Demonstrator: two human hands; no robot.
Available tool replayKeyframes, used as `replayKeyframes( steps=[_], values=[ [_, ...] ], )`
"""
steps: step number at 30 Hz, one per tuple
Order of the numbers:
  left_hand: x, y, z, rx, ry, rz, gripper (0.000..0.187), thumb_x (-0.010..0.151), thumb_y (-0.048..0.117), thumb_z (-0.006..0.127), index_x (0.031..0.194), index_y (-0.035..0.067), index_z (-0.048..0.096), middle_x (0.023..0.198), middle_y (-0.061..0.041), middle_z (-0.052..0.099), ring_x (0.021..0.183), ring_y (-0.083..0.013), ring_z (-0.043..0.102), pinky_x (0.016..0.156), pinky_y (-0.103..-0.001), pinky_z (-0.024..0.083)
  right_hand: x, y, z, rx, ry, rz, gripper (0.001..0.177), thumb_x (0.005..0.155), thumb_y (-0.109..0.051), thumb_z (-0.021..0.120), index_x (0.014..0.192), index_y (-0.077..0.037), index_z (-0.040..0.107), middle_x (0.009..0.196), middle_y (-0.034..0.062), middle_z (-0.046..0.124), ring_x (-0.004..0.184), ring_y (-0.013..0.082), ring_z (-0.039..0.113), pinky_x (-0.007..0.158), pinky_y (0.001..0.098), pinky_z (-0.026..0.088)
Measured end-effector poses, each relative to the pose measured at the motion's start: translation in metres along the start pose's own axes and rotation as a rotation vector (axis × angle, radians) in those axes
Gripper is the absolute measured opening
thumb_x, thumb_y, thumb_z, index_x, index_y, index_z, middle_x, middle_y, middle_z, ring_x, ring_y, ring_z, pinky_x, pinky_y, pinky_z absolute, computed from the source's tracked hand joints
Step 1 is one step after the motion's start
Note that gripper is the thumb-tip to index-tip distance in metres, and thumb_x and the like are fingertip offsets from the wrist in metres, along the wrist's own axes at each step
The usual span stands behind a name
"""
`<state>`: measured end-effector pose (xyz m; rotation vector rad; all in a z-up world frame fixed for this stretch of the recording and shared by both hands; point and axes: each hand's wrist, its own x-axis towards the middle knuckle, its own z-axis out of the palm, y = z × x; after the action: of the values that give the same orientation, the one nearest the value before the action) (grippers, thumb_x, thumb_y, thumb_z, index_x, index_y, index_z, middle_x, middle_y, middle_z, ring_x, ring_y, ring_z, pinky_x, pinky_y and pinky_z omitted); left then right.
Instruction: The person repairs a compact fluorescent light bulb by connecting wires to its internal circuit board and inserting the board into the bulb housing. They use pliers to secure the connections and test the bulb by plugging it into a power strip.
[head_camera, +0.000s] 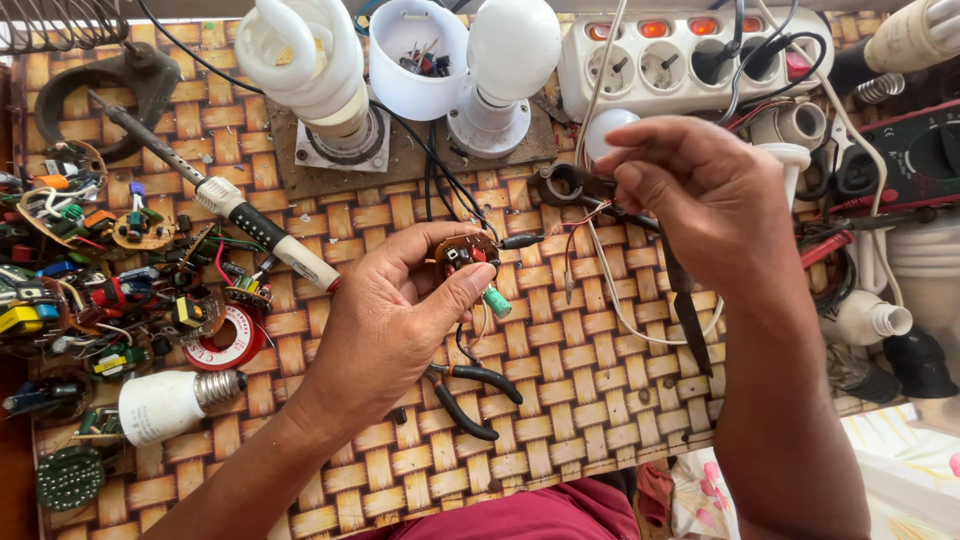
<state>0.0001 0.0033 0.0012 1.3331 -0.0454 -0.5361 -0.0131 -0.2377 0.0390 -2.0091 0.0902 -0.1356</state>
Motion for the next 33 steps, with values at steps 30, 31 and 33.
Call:
replayKeyframes(
  steps=[30,31,33],
  values=[
    [-0.012,0.006,0.003,0.483,-0.039,0.171,0.020,0.085,0.017,0.069,0.104,0.012,0.072,0.083,0.003,0.070,0.065,-0.0051,0.059,0.060,-0.021,0.052,-0.050,-0.016,0.002,-0.947,-0.573,-0.347,0.050,0.080,0.002,0.066,0.127,-0.016,0.065,0.123,0.0104,0.066,0.100,0.0278,0.067,0.061,0.0413,0.060],
    [-0.011,0.005,0.003,0.482,-0.041,0.169,0.020,0.085,0.017,0.069,0.104,0.012,0.072,0.083,0.003,0.070,0.065,-0.0051,0.059,0.060,-0.021,0.052,-0.051,-0.010,0.001,-0.946,-0.574,-0.344,0.050,0.080,0.002,0.066,0.127,-0.016,0.065,0.123,0.0104,0.066,0.100,0.0278,0.067,0.061,0.0413,0.060],
    [-0.011,0.003,0.003,0.391,-0.065,0.111,0.022,0.086,0.015,0.069,0.108,0.011,0.071,0.081,0.004,0.067,0.064,-0.0035,0.058,0.058,-0.019,0.051,-0.053,0.000,-0.001,-0.878,-0.451,-0.503,0.010,0.093,-0.015,0.066,0.102,-0.012,0.071,0.099,0.0023,0.068,0.084,0.0221,0.064,0.068,0.0372,0.054]
  ],
)
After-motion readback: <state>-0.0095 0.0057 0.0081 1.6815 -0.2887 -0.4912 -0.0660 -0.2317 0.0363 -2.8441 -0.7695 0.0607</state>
